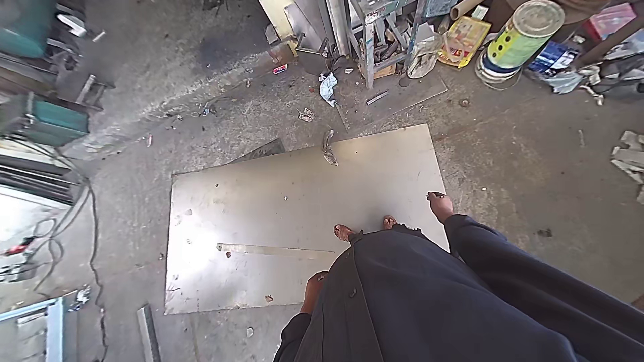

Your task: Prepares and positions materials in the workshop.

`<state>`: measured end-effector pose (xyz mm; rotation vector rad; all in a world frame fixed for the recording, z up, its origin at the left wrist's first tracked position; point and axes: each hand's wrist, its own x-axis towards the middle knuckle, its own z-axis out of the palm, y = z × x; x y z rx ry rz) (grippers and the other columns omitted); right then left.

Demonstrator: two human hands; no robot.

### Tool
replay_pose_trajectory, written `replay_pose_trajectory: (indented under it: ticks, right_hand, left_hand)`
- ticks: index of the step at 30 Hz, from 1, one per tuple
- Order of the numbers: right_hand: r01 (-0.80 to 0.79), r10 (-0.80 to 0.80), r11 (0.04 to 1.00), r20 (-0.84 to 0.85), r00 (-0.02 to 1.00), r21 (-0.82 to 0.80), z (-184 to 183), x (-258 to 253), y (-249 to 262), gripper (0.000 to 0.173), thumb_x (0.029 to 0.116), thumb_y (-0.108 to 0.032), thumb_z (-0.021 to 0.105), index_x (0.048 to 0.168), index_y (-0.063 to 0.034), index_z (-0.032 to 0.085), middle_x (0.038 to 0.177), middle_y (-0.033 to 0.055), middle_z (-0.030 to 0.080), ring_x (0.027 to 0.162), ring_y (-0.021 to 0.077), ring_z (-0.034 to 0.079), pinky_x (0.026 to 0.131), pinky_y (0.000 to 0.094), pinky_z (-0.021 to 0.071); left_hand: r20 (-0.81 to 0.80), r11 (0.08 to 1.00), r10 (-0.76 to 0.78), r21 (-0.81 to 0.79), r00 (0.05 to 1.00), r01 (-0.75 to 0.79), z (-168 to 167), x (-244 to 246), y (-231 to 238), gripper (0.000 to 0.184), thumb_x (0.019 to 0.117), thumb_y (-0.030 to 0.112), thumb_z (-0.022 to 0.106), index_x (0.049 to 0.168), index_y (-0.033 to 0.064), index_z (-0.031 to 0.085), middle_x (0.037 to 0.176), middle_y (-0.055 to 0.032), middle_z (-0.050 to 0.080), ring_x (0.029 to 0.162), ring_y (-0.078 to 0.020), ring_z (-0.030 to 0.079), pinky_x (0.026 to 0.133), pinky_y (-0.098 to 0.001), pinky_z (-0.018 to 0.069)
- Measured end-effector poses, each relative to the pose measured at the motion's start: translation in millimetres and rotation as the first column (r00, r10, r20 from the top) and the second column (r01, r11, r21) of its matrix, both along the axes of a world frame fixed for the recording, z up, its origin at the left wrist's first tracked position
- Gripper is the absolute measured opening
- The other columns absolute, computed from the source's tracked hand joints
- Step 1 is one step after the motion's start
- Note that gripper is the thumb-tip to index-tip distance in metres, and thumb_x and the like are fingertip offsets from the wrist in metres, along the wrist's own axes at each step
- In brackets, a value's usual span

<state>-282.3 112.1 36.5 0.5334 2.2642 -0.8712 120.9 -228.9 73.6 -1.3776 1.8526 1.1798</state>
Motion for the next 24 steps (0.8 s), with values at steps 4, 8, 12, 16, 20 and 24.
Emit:
replay_pose_trajectory:
  ticks: [4,8,12,16,20,24]
  right_hand:
    - [-0.001,0.001,1.0,0.002,1.0,0.007,-2,-1,1,0.044,0.1091,-0.039,0.042,0.128,-0.0106,0.07,0.129,0.0144,0.07,0.126,0.03,0.062,0.108,0.0538,0.0452]
    - [-0.014,0.014,1.0,0.014,1.0,0.011,-1,-2,0,0.045,0.1096,-0.039,0.041,0.128,-0.0106,0.07,0.13,0.0142,0.069,0.128,0.0297,0.062,0.109,0.0536,0.0444]
    - [-0.016,0.016,1.0,0.019,1.0,0.013,-2,-4,-2,0.045,0.1096,-0.039,0.041,0.129,-0.0107,0.07,0.13,0.0142,0.07,0.127,0.03,0.062,0.108,0.0539,0.0446]
    - [-0.015,0.015,1.0,0.018,1.0,0.001,-3,-5,-2,0.045,0.1099,-0.039,0.041,0.129,-0.0093,0.069,0.129,0.0151,0.069,0.127,0.03,0.062,0.108,0.0534,0.0448]
    - [-0.011,0.011,1.0,0.015,1.0,0.003,-4,-6,-2,0.044,0.1096,-0.038,0.042,0.126,-0.0081,0.07,0.128,0.0163,0.069,0.125,0.0303,0.063,0.107,0.053,0.0452]
    - [-0.015,0.014,1.0,0.028,0.999,0.021,-4,-6,-2,0.045,0.1093,-0.04,0.042,0.127,-0.0092,0.069,0.128,0.015,0.07,0.125,0.0301,0.063,0.107,0.0536,0.0454]
  left_hand:
    - [0.004,0.999,-0.034,-0.02,0.999,0.034,-12,4,-5,0.03,0.1023,0.036,0.062,0.116,0.0134,0.076,0.109,-0.0087,0.077,0.105,-0.0236,0.073,0.098,-0.0525,0.0564]
    - [-0.005,1.0,-0.022,-0.017,1.0,0.022,-10,0,-5,0.03,0.1028,0.035,0.062,0.117,0.0121,0.076,0.109,-0.0095,0.076,0.105,-0.0238,0.072,0.098,-0.052,0.0565]
    - [-0.001,0.999,-0.031,-0.016,1.0,0.031,-13,-1,-7,0.029,0.1024,0.034,0.062,0.115,0.0126,0.076,0.108,-0.0091,0.077,0.104,-0.0235,0.073,0.097,-0.0521,0.0565]
    - [0.009,0.999,-0.035,-0.019,0.999,0.035,-12,-1,-6,0.028,0.1019,0.034,0.063,0.115,0.0137,0.076,0.108,-0.0078,0.077,0.103,-0.0224,0.073,0.097,-0.0516,0.057]
    - [0.01,1.0,-0.025,-0.014,1.0,0.025,-11,-4,-6,0.027,0.1031,0.031,0.062,0.118,0.0126,0.075,0.111,-0.0093,0.076,0.107,-0.0238,0.072,0.099,-0.0519,0.0558]
    - [0.014,1.0,-0.02,-0.015,1.0,0.021,-15,-2,-5,0.028,0.1028,0.033,0.062,0.118,0.014,0.076,0.11,-0.0081,0.077,0.106,-0.0233,0.073,0.099,-0.0521,0.0562]
